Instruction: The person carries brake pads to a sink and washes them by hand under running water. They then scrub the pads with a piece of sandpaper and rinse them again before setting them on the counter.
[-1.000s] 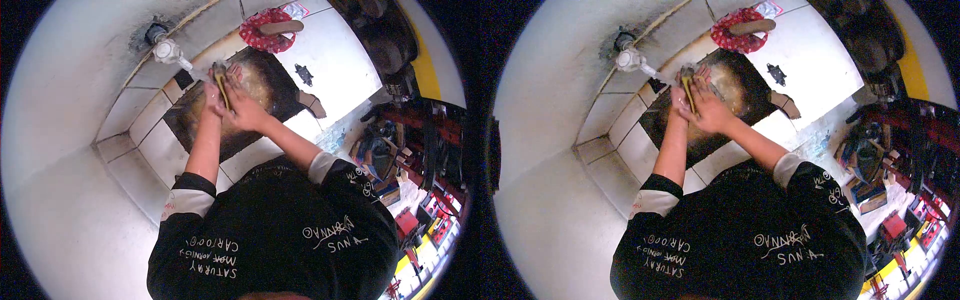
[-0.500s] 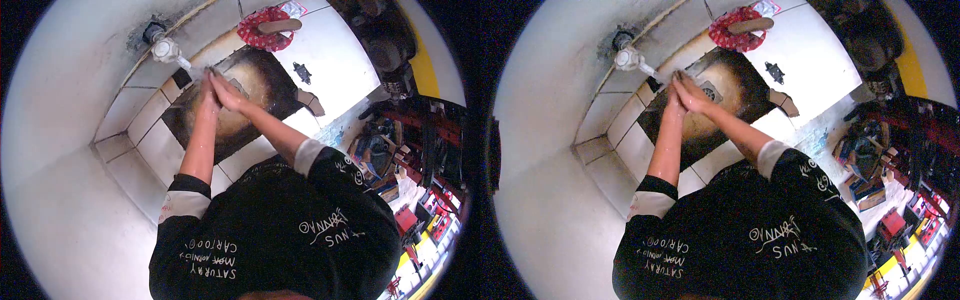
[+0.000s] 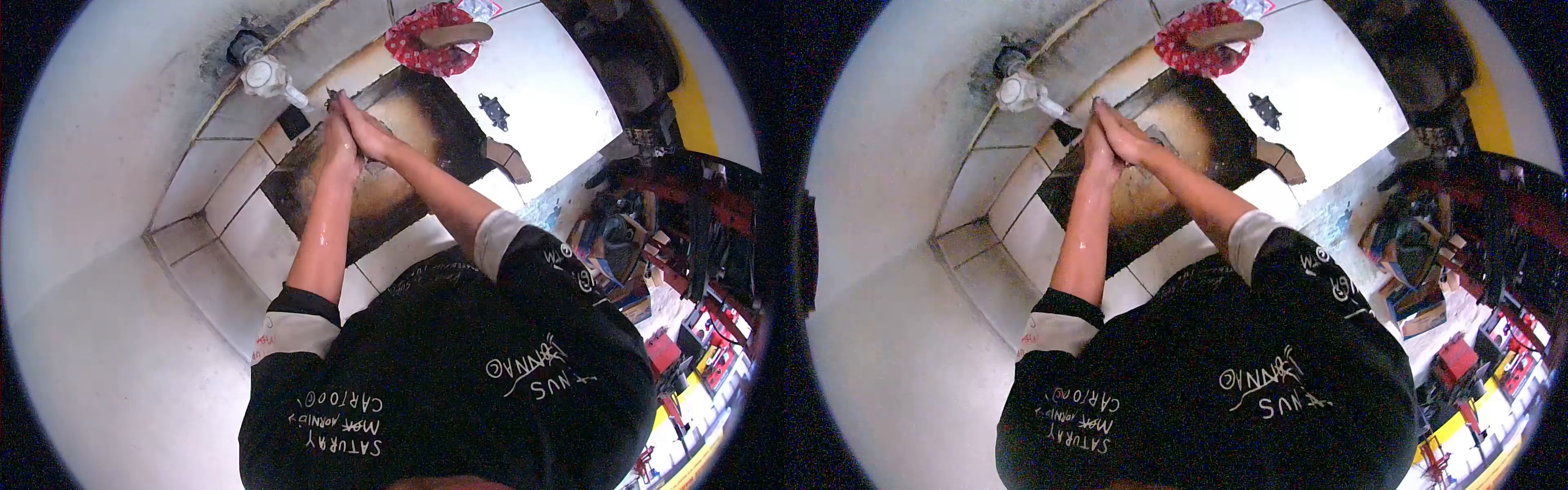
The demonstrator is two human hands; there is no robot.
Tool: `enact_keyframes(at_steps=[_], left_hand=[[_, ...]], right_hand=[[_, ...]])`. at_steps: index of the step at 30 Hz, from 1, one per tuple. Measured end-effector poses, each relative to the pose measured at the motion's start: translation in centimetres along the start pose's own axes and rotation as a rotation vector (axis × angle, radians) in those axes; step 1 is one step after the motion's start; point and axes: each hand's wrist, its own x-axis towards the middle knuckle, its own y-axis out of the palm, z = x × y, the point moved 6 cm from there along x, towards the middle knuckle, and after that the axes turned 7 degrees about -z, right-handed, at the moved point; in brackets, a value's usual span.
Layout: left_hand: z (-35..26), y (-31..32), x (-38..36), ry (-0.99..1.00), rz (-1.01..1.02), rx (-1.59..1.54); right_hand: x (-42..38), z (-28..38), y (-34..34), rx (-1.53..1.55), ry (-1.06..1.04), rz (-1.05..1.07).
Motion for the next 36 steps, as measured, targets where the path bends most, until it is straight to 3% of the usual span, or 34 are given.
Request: enact_keyframes(at_steps=[2,3,4,6,12,14,18,20,22,24,26,28,29,30,31,32,34,36], left_hand=[[-1.6,0.6,-1.1,0.002,-0.082,-0.014],[-1.9,-0.8,0.9,0.025,-0.215,0.097],[-2.6,-1.1,1.7,0.011,-0.103,-0.052],[-2.4,-1.4,0.9,-0.027,-0.251,0.007],[-2.9,-1.5,0.5,-0.011,-0.325,0.105],[-2.4,-1.0,0.8,-0.017,-0.280,0.022],[-1.7,-0.1,-1.1,-0.033,-0.138,-0.134],[-2.0,-2.4,2.4,-0.041,-0.189,-0.042],[-2.1,-2.1,3.5,0.007,-0.185,-0.086],[-0.3,-1.3,1.7,-0.015,-0.141,-0.229],[-0.7,-0.4,-0.2,-0.006,-0.119,-0.183],[0.5,-1.9,3.9,-0.063,-0.017,-0.263],[1.8,-2.9,7.3,0.228,0.058,-0.211],[1.7,-2.9,6.5,0.227,0.055,-0.216],[1.8,-2.1,4.8,0.091,0.059,-0.205],[2.1,-1.0,2.6,-0.051,0.062,-0.191],[2.5,-0.7,0.7,-0.072,-0.041,-0.164],[3.3,-1.7,3.5,-0.073,-0.043,-0.206]], right_hand=[[-0.4,1.3,0.0,0.036,-0.036,0.017],[-1.6,1.9,0.4,0.109,-0.084,0.027],[-2.1,2.2,0.7,0.109,-0.083,0.032],[-2.2,2.6,0.7,0.065,-0.044,0.065],[-1.2,1.0,1.5,0.141,-0.085,0.043],[-2.2,0.7,1.8,-0.048,-0.061,0.085],[-1.0,2.9,-0.1,0.147,-0.027,0.090],[-2.5,3.1,0.3,0.083,-0.087,0.017],[-3.7,3.8,0.5,-0.009,-0.296,0.035],[-1.9,2.0,0.0,-0.089,-0.252,0.012],[-0.8,1.5,-0.8,-0.065,-0.015,0.058],[-2.8,2.5,-0.6,-0.110,-0.122,-0.017],[-3.6,2.3,-0.4,-0.108,-0.148,0.041],[-4.1,1.9,-0.2,-0.107,-0.175,0.096],[-3.1,1.4,-0.5,-0.164,-0.271,-0.072],[-2.3,1.4,-1.1,-0.165,-0.266,-0.075],[-1.2,0.3,-1.0,-0.153,-0.022,0.097],[-3.1,-0.2,-0.9,-0.215,-0.091,0.032]])
